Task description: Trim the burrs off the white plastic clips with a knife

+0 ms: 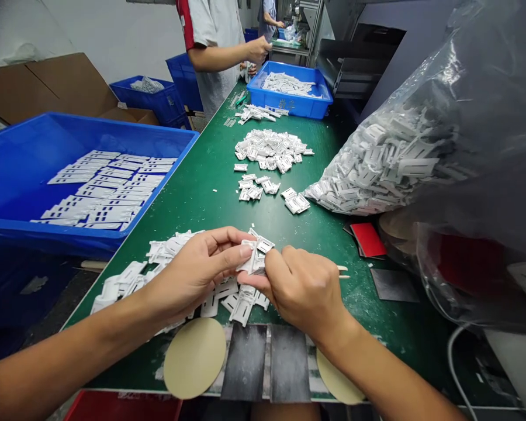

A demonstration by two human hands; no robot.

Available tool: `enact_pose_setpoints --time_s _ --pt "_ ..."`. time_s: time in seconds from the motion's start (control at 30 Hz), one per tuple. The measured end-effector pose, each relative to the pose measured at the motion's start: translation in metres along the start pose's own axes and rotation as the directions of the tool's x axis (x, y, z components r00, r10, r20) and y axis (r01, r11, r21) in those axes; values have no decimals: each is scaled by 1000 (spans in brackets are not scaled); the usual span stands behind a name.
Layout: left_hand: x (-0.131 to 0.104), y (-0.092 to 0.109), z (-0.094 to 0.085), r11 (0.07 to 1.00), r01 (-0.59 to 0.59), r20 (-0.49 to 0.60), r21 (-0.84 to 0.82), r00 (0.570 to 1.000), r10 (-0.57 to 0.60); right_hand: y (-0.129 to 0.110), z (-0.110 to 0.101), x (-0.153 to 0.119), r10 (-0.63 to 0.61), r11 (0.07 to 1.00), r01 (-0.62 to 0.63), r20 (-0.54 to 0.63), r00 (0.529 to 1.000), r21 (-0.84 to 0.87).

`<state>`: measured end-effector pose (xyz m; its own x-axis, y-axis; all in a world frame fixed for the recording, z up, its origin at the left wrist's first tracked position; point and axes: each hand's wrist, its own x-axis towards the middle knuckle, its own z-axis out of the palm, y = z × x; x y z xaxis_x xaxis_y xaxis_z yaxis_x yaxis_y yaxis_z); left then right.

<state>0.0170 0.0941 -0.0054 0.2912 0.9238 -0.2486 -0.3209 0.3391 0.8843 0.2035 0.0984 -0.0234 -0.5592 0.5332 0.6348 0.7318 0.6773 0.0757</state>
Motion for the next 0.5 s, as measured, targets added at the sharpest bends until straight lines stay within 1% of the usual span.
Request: enact_pose_setpoints --time_s 0.03,0.1,0.17,0.23,0.3,0.37,0.4,0.47,0.5 --pt "0 0 0 1000 1 4 -6 1000 -1 0 0 0 4 999 -4 -6 1000 40" --pt "0 -1 0 1000 -10 -6 -11 1000 10 1 0 0 23 985 -22 -2 1000 174" --pt "-1 0 1 999 -47 -33 18 998 48 1 -1 2 41 933 -53 42 998 357" --pt "-2 1 1 995 -88 -35 47 995 90 0 -4 4 79 839 -127 111 991 528" --pt "-2 2 1 995 -94 14 18 995 94 -1 -7 6 160 722 -256 205 966 642" --pt "-3 3 0 996 -62 99 -58 993 67 -1 -11 8 247 603 -385 295 923 699" --pt "-3 3 0 995 -45 136 -89 989 57 -1 -12 9 269 555 -425 329 905 715" --pt "-4 4 -1 994 -40 171 -106 984 57 -1 -14 10 275 487 -456 365 889 745" --pt "-4 4 -1 994 -50 173 -99 983 67 -1 -15 10 263 474 -455 372 890 754"
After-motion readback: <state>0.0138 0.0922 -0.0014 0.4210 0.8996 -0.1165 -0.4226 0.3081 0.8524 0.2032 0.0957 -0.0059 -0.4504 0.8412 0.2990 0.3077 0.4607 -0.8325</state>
